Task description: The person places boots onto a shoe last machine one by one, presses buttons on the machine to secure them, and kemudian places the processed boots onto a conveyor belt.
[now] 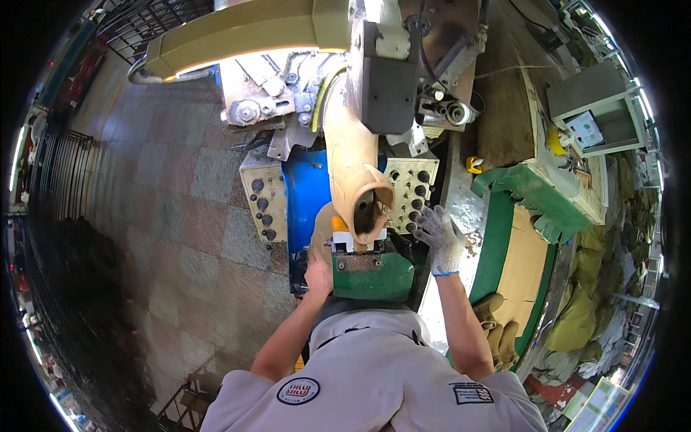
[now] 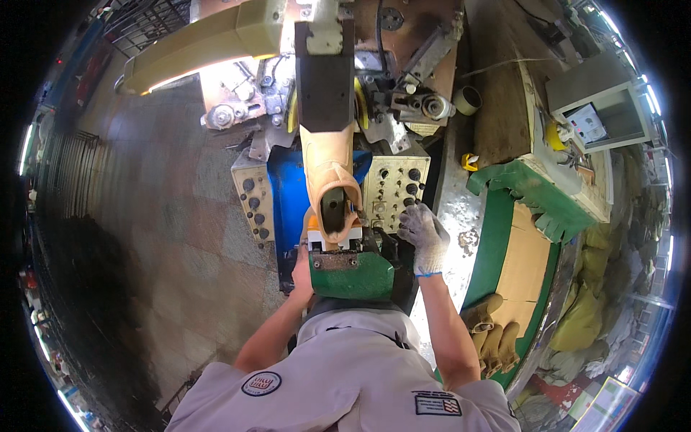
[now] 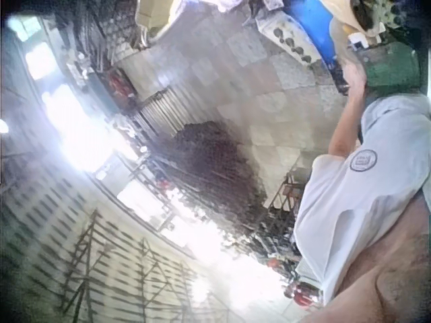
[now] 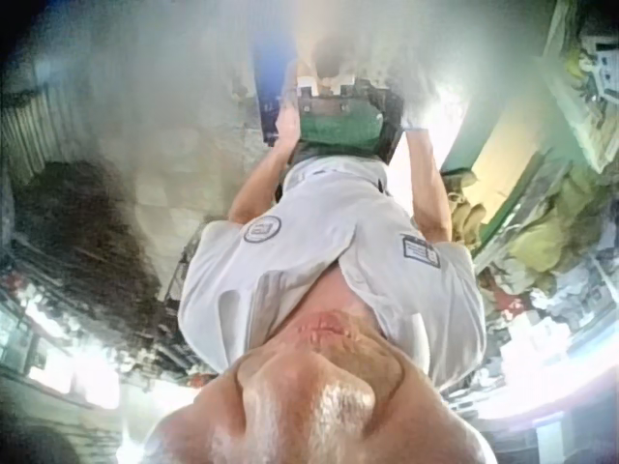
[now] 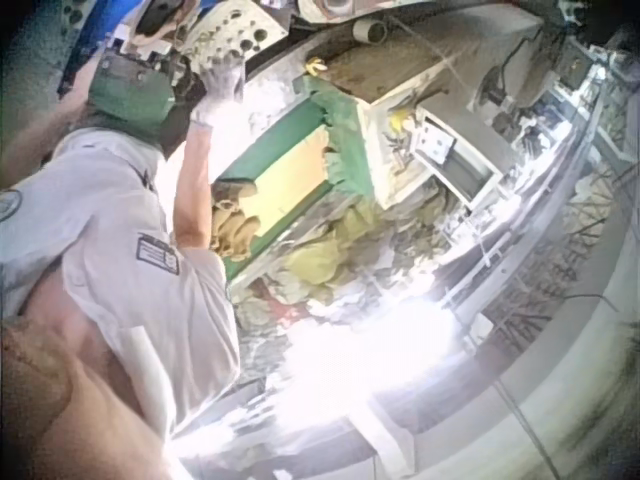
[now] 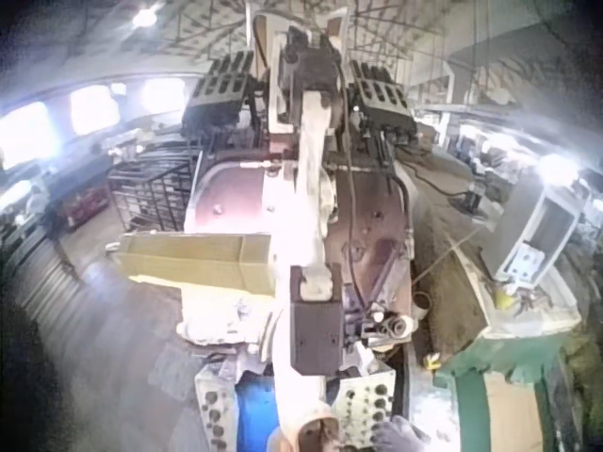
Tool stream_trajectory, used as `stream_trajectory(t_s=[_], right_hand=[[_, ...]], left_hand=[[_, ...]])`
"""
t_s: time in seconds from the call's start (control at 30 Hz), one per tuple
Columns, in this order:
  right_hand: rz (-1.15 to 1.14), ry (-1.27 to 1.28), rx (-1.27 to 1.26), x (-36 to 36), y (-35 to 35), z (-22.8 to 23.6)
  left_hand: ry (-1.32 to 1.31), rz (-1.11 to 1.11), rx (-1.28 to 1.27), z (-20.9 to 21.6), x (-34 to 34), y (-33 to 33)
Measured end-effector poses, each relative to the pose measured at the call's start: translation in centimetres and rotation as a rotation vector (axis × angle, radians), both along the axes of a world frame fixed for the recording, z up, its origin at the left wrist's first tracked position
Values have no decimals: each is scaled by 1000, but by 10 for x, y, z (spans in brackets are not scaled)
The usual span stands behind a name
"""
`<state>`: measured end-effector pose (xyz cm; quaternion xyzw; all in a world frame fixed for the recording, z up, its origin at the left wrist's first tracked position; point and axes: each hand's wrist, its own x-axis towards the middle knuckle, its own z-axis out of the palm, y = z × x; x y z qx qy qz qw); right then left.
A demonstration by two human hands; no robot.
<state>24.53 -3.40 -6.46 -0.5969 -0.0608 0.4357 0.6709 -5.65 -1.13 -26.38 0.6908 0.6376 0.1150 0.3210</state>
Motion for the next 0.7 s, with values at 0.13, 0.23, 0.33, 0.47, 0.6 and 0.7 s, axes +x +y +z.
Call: stream_trajectory(t_s=[0.13, 0.23, 0.33, 0.47, 0.6, 0.7], right_hand=[[25, -25, -15, -9, -10, 6], [47, 4, 5, -10, -11, 7], [91, 2, 54, -6, -16, 12], [158, -20, 107, 10, -36, 20], [240, 48, 172, 5, -51, 37], [406, 71, 262, -23, -43, 66]], left_hand=[[287, 21, 199, -38, 23, 2], [260, -172, 9, -12, 8, 17], [23, -196, -22, 34, -29, 39], [-298, 42, -447, 140, -77, 50], [-558, 163, -422, 264, -116, 30], [-721, 137, -412, 317, -123, 27]])
